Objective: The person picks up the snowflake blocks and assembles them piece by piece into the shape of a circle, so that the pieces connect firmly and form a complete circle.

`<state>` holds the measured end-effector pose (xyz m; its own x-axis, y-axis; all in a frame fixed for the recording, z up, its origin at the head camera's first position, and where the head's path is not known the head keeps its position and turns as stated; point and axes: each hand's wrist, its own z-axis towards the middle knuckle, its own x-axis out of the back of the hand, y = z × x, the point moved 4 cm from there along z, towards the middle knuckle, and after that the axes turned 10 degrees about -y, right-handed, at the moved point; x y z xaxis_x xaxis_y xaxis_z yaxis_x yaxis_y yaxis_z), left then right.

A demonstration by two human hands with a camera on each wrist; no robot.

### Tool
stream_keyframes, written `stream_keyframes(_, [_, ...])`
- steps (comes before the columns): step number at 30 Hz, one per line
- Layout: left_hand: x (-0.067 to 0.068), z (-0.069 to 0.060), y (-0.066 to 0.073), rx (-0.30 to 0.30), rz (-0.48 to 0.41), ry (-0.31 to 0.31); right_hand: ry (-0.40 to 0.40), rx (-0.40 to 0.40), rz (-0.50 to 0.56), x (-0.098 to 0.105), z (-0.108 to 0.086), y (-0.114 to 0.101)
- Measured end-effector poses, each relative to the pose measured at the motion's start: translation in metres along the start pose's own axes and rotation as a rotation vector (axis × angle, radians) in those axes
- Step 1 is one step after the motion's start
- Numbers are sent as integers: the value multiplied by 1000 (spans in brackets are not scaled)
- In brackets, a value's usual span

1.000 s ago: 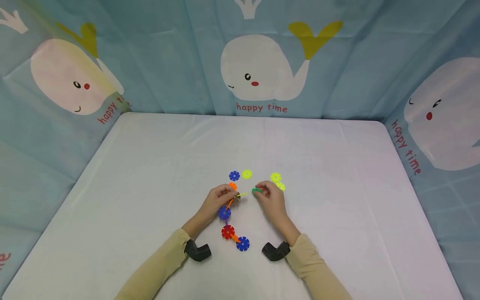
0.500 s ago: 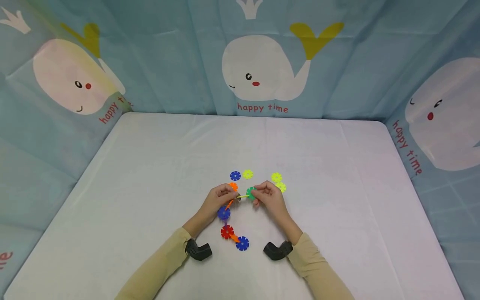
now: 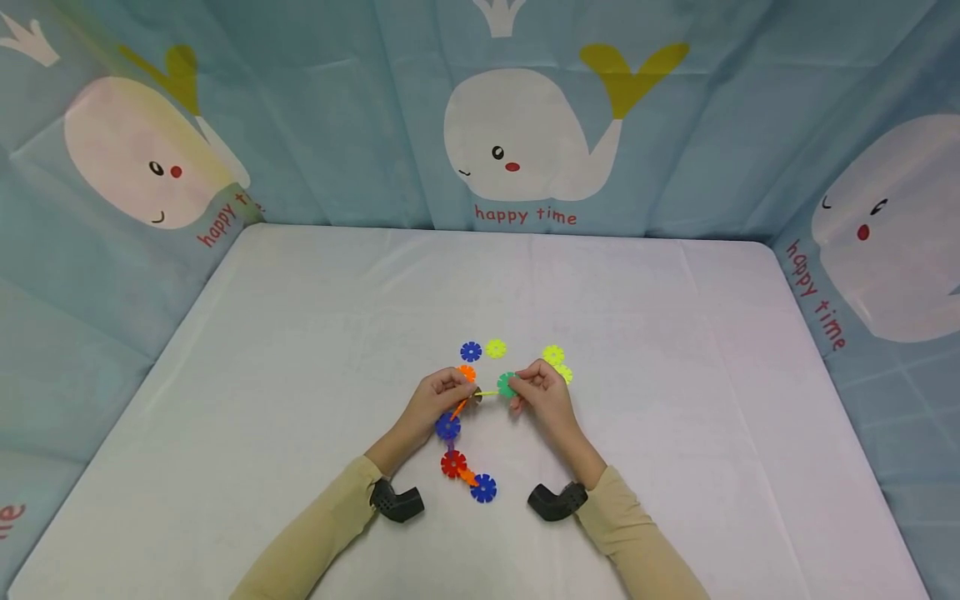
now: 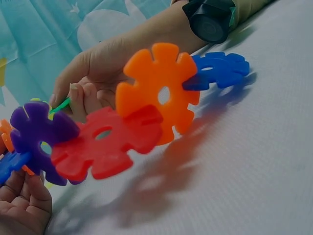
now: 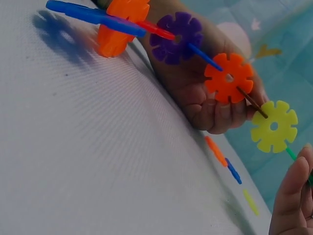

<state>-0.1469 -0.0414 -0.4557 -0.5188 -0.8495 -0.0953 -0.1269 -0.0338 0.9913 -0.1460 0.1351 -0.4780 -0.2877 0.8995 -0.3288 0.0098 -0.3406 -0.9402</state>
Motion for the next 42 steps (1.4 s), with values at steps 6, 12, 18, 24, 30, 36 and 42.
stream_keyframes(6, [0, 0, -2, 3, 1, 9, 12, -15, -6, 0, 0, -1])
stream_keyframes(12, [0, 0, -1, -8, 7, 5, -68, -92, -16, -2, 0, 1])
stream_keyframes(18, [1, 0, 0, -27, 8, 6, -63, -121, -35, -3, -1, 3])
stream_keyframes(24, [2, 0, -1, -34, 2, 24, -57, -120, -28, -6, -3, 4])
stream_keyframes(30, [1, 0, -2, -68, 15, 36, -75, -104, -12, -6, -3, 5])
stream_keyframes(36, [1, 1, -3, -86, 59, 29, -75, -121, 15, -5, -4, 7])
stream_keyframes(42, [-1, 1, 0, -119, 101, 18, -41, -128, 28, -5, -2, 7])
